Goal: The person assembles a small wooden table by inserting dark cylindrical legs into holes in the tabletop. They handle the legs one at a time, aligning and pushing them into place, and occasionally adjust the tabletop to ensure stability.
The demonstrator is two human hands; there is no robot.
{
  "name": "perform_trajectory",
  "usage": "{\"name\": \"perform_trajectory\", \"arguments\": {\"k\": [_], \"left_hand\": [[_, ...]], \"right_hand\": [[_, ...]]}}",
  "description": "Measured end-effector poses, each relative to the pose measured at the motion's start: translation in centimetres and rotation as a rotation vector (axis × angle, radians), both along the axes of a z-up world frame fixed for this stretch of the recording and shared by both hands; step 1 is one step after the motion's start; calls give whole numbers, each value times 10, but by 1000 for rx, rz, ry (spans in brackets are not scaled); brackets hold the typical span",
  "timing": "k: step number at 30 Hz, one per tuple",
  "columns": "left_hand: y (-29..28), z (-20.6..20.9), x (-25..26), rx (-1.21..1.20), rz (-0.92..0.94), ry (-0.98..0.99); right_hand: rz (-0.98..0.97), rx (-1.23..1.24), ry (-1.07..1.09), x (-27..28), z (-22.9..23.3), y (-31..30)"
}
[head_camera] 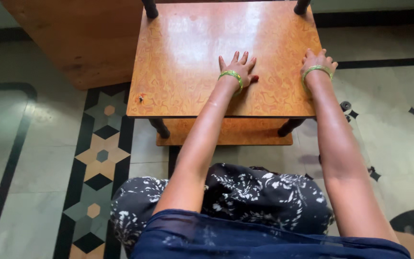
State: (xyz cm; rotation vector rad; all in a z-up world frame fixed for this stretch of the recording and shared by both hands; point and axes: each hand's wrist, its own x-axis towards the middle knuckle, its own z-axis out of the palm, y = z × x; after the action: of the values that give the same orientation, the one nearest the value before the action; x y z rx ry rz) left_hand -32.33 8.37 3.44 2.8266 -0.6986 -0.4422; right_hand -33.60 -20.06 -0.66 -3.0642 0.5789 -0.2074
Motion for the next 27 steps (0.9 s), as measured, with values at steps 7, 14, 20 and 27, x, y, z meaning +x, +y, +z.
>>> {"name": "perform_trajectory", "arguments": {"k": [7, 14, 20, 27], "left_hand": [[7, 5, 10, 41, -122, -199], [-31, 7, 60, 56, -354, -225], [-39, 17, 64, 46, -417, -181], [-23, 7, 39, 33, -335, -177]], "right_hand": [[-67, 125, 24, -5, 26, 12], [7, 155, -21, -14, 49, 9], [-85, 186, 153, 3, 67, 3], [-38, 334, 124, -2, 42, -40]]}}
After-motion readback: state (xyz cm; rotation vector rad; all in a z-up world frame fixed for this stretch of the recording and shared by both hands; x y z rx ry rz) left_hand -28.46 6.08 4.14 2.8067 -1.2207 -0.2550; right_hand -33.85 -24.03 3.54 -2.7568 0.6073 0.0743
